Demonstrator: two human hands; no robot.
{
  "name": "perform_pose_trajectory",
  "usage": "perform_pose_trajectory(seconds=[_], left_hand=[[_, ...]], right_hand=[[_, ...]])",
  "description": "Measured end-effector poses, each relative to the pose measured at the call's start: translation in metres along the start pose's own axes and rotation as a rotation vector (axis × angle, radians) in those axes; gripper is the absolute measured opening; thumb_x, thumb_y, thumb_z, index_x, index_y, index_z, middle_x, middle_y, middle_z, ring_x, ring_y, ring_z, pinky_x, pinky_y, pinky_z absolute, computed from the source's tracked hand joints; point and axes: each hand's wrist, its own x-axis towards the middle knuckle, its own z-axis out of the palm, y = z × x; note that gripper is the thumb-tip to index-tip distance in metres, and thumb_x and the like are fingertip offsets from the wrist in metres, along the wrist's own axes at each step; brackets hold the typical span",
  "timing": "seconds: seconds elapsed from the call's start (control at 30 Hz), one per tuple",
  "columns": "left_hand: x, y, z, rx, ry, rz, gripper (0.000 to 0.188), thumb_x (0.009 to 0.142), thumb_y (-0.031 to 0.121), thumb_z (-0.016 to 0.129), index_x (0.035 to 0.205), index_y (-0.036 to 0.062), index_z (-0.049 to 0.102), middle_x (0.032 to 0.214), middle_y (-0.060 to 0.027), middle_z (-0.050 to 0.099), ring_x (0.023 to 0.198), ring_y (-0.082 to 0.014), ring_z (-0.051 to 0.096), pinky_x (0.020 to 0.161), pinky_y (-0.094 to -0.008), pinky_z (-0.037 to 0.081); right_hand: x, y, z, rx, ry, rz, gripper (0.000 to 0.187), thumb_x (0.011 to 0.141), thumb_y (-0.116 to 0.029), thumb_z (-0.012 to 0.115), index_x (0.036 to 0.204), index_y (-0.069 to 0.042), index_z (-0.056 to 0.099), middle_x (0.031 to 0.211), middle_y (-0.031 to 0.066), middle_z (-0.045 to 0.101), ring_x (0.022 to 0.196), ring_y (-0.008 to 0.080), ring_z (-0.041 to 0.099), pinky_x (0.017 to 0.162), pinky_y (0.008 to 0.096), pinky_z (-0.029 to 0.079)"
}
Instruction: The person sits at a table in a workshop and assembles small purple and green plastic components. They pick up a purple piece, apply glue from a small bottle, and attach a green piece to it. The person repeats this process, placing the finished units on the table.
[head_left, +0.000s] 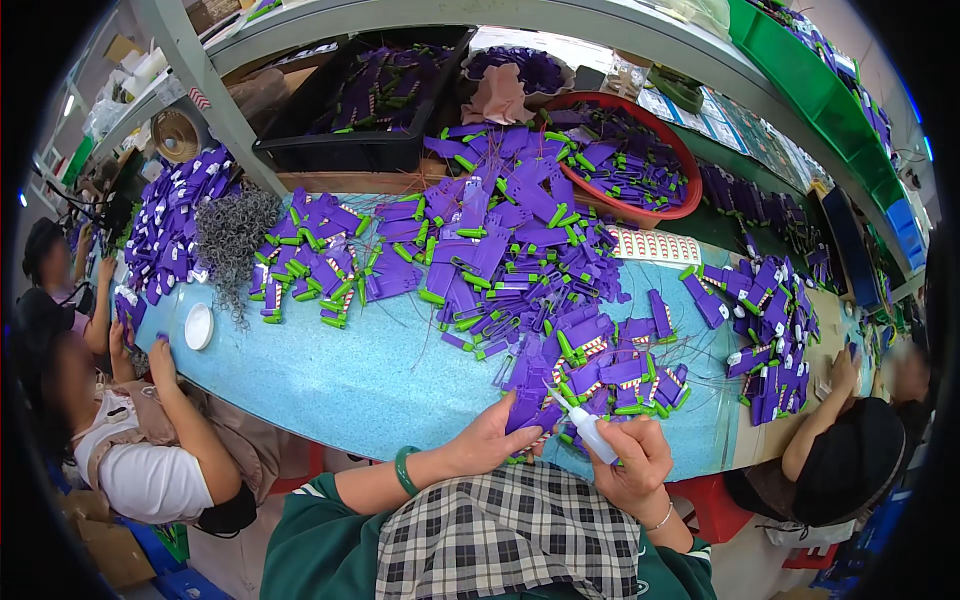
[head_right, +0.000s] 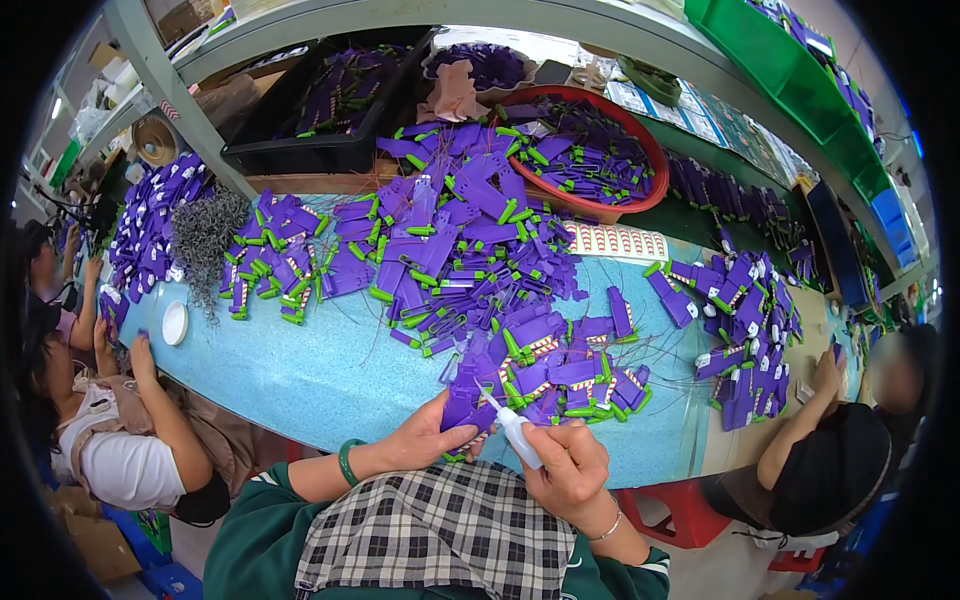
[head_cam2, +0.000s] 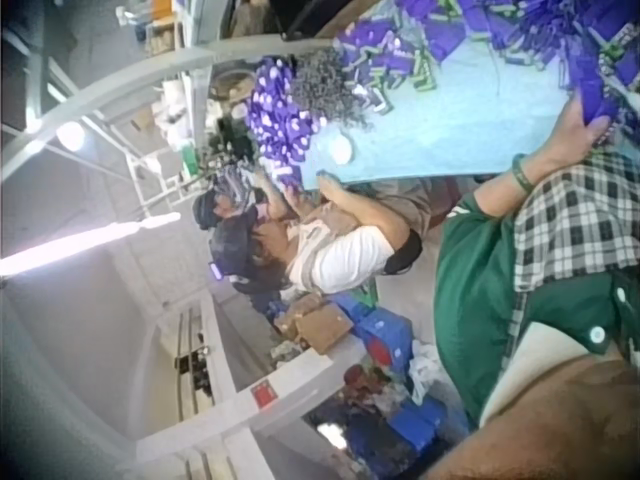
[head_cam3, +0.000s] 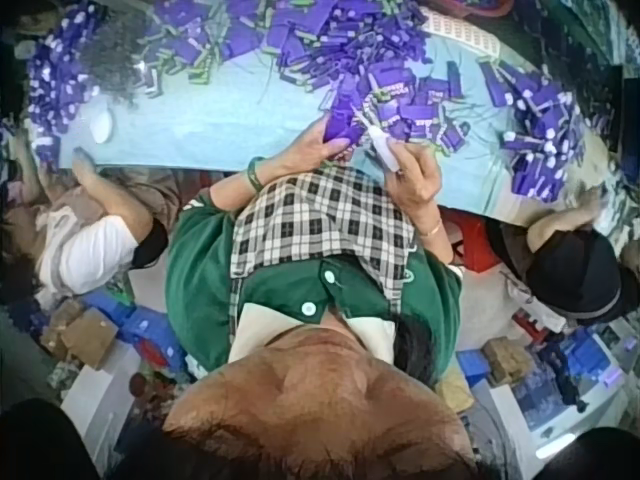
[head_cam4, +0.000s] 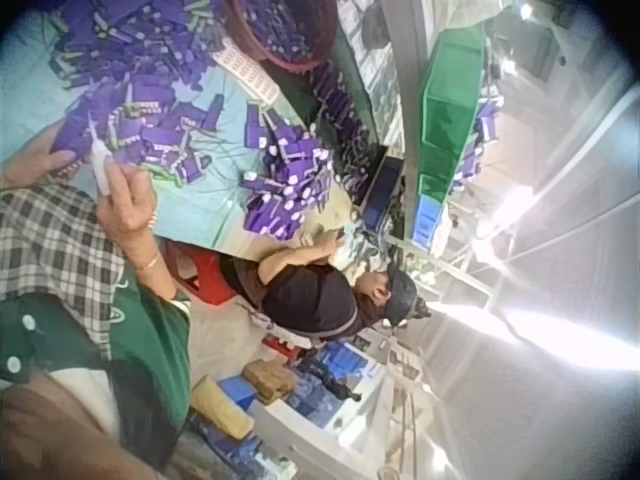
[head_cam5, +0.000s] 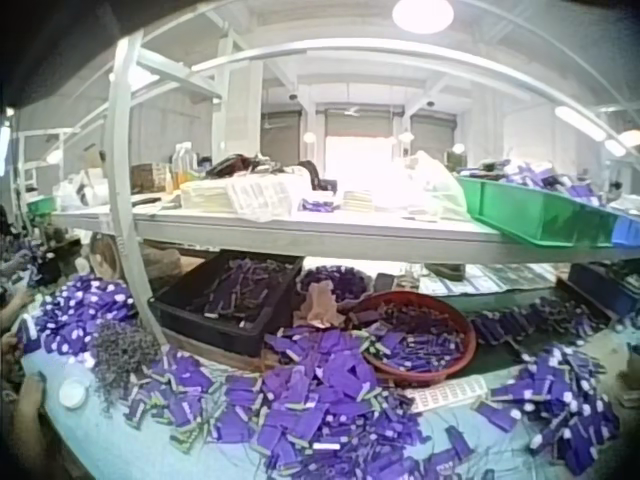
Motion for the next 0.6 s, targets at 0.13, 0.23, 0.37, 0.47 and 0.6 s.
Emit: perform_pose_trajectory(seconds=[0.13,0.23,0.37,0.47,0.6], left_hand=[[0.001,-0.003,-0.001,0.019,-0.007,0.012,0.037,0.097,0.012,0.052,0.130,0.0048,0.036,0.108,-0.0071,0.059,0.082,-0.0115,0.059,0.069,-0.0267,0.050],[0.000,0.000,0.003,0.004,0.022,-0.007,0.037,0.098,0.011,0.050,0.131,0.0042,0.034,0.108,-0.0068,0.059,0.085,-0.0115,0.058,0.072,-0.0276,0.050],[0.002,-0.006,0.007,0.009,0.053,0.054,0.039,0.099,0.009,0.046,0.134,0.0040,0.029,0.106,-0.0062,0.057,0.090,-0.0121,0.057,0.079,-0.0299,0.050],[0.004,-0.009,0.007,0.044,0.109,0.086,0.044,0.098,0.009,0.046,0.135,-0.0001,0.024,0.096,-0.0078,0.057,0.083,-0.0140,0.059,0.074,-0.0296,0.051],[0.006,-0.009,0.010,0.128,0.130,0.058,0.046,0.097,0.008,0.046,0.136,-0.0004,0.022,0.098,-0.0084,0.056,0.086,-0.0144,0.059,0.076,-0.0304,0.051]], right_hand=[[0.001,0.000,0.000,0.014,-0.008,0.000,0.045,0.058,0.009,0.075,0.101,-0.001,0.069,0.079,0.0076,0.057,0.058,0.0198,0.054,0.048,0.0290,0.042],[0.001,0.000,0.000,0.013,-0.005,-0.005,0.046,0.056,0.010,0.074,0.101,-0.002,0.069,0.080,0.0073,0.057,0.057,0.0195,0.054,0.047,0.0289,0.042],[0.000,0.000,0.000,-0.020,0.003,-0.014,0.046,0.056,0.009,0.075,0.101,-0.002,0.069,0.080,0.0068,0.057,0.057,0.0186,0.054,0.046,0.0285,0.041],[-0.003,-0.002,-0.002,-0.039,0.029,-0.004,0.046,0.057,0.008,0.076,0.100,-0.003,0.069,0.080,0.0063,0.058,0.055,0.0177,0.053,0.045,0.0281,0.040],[-0.001,-0.002,0.000,-0.007,0.020,-0.024,0.045,0.057,0.006,0.077,0.101,-0.004,0.069,0.080,0.0059,0.058,0.054,0.0172,0.053,0.044,0.0280,0.040]])
